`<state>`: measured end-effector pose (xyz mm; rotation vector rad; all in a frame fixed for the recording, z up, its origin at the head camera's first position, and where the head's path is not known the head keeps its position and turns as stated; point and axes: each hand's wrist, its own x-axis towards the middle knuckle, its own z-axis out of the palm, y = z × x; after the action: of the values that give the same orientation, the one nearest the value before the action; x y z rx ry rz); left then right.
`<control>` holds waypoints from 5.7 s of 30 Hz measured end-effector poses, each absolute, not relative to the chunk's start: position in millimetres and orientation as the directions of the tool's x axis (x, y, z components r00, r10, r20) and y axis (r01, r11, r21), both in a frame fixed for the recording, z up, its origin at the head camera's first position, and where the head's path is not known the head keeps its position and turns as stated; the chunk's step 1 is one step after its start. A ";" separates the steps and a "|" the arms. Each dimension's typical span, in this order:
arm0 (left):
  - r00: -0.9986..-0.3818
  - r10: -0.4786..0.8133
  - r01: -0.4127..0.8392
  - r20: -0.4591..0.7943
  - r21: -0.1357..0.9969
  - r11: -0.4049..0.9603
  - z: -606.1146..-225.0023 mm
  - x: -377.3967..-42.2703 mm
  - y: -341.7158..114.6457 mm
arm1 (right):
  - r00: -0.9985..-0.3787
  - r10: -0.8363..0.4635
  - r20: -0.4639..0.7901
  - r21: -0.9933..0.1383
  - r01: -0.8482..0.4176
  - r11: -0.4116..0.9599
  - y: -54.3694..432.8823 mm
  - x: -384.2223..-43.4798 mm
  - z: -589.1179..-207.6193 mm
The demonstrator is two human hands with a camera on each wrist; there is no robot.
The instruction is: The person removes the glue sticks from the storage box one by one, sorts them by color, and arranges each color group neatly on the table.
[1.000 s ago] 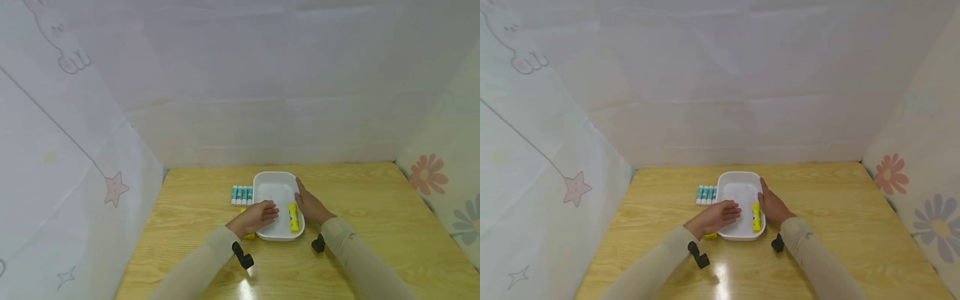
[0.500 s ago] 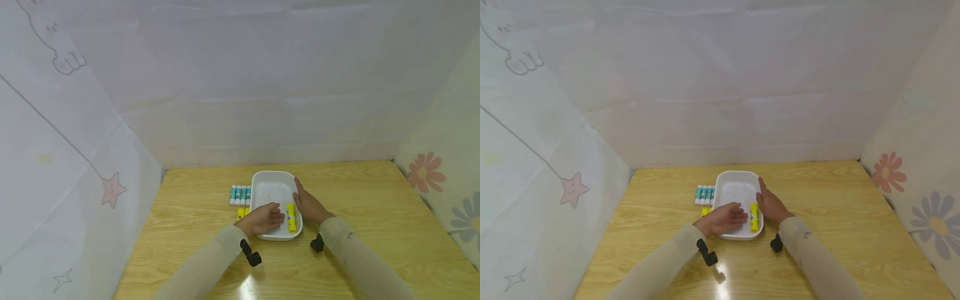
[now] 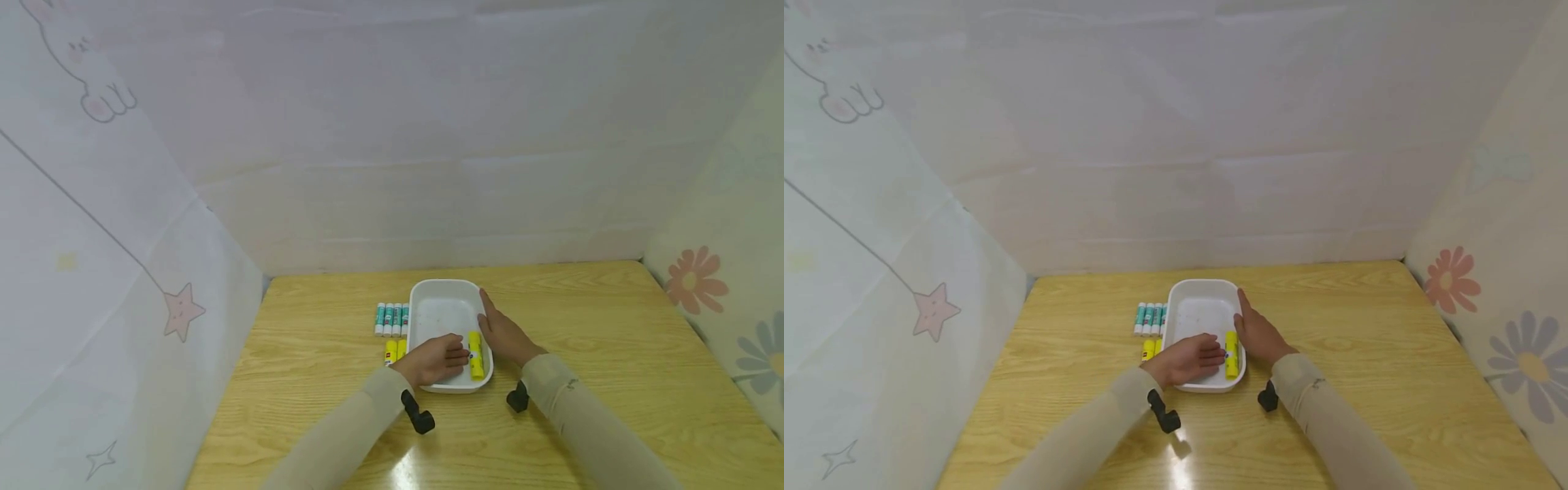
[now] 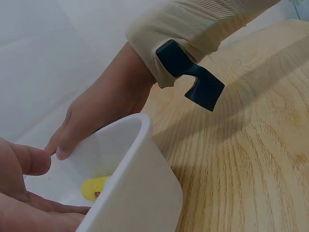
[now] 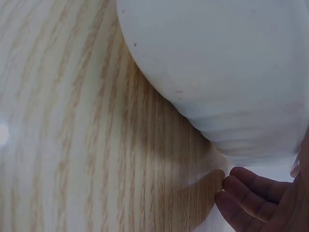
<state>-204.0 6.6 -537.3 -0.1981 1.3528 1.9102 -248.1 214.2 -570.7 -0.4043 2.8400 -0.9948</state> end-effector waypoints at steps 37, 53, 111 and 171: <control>-0.750 0.394 -0.530 -0.531 0.839 0.122 -549.6 -203.8 22.9 | -0.959 -0.276 -0.068 -0.625 -0.175 0.761 211.5 -243.1 -564.5; -0.762 0.368 -0.490 -0.532 0.846 0.210 -549.6 -205.0 24.9 | -0.959 -0.278 -0.052 -0.621 -0.187 0.761 210.2 -244.5 -562.1; -0.804 0.536 -0.504 -0.258 0.774 -0.384 -528.6 -222.3 -4.0 | -0.959 -0.269 -0.088 -0.629 -0.155 0.762 210.2 -244.4 -557.8; -0.887 0.165 -0.369 -0.432 0.877 0.308 -555.9 -183.1 -152.1 | -0.944 -0.328 -0.034 -0.634 -0.233 0.738 216.0 -247.1 -563.7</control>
<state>-183.1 -152.1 -555.9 -0.1815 2.1360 1.6089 -247.1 216.0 -563.7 -0.4531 2.7931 -0.9899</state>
